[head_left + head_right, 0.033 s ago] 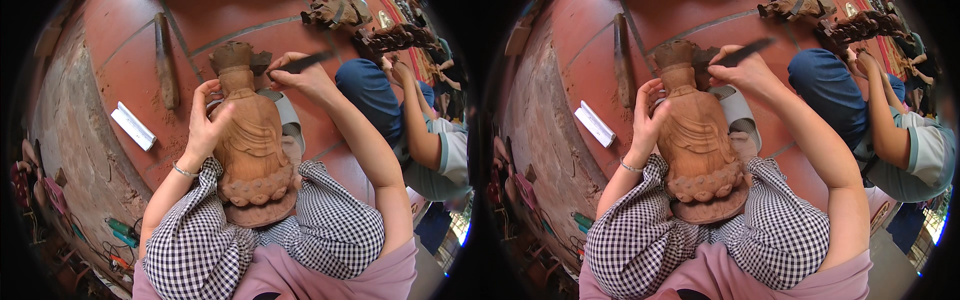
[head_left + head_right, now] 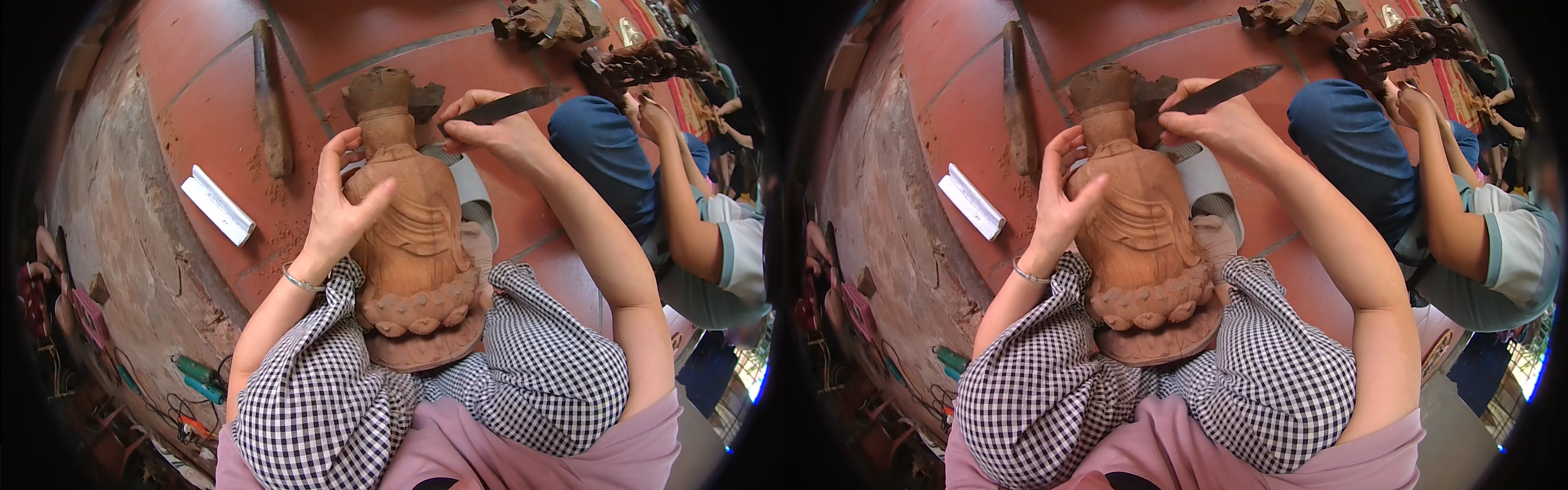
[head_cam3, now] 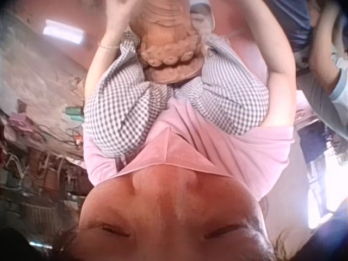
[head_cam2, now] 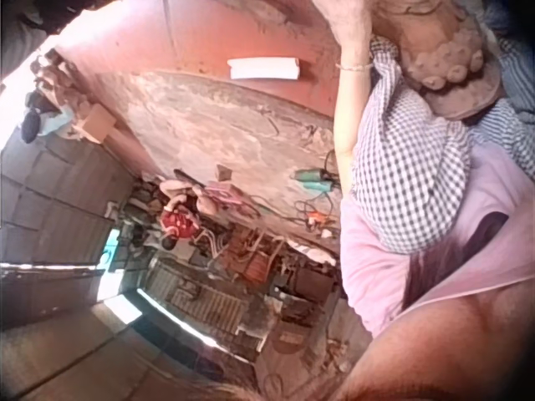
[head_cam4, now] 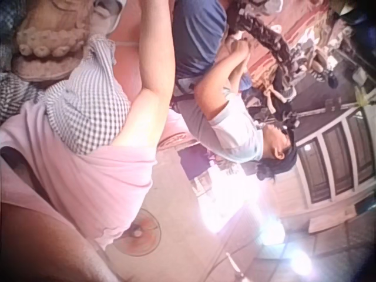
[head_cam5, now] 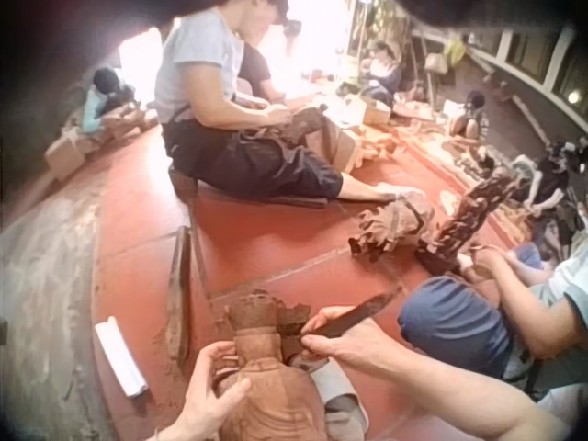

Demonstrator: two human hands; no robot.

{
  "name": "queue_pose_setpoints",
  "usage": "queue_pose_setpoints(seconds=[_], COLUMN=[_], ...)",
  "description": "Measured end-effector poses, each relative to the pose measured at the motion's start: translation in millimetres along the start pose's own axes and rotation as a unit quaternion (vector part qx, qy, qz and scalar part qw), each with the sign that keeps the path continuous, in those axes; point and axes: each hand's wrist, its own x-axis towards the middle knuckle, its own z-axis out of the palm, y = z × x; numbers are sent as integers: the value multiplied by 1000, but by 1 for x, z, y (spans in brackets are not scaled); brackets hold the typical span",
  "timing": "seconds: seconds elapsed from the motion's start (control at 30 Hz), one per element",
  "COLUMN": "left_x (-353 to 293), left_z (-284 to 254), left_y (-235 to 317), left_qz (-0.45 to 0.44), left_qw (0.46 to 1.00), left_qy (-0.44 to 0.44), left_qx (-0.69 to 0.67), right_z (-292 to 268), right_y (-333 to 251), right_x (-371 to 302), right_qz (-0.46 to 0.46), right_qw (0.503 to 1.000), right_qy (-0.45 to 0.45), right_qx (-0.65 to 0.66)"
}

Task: The person carves a wooden figurine using a chisel, focusing on detailing the upper body and head. They hold the wood between their legs and use precise hand movements to shape the surface.

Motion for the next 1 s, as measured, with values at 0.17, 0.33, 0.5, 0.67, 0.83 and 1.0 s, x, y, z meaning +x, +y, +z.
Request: queue_pose_setpoints(seconds=[0.17, 0.33, 0.5, 0.67, 0.83, 1.0], left_x=[-2, -2, -2, 1, -2, 0], left_z=[2, 7, 6, 9, 8, 10], left_y=[19, -2, -8, 0, -8, -6], left_qz=[-12, -6, 29, 18, 45, 45], left_qw=[993, 998, 995, 998, 996, 996], left_qy=[-40, -2, 20, 11, 33, 33], left_qx=[108, 65, 90, 61, 65, 64], right_z=[11, 30, 37, 24, 43, 29], right_y=[-8, -17, -28, -28, -30, -31], right_x=[-15, -24, -12, 5, -17, 5], right_qz=[-20, -98, -68, -5, -89, 27], right_qw=[995, 956, 956, 970, 937, 970], right_qy=[-61, -80, -91, -75, -96, -72], right_qx=[-79, -263, -270, -232, -325, -229])
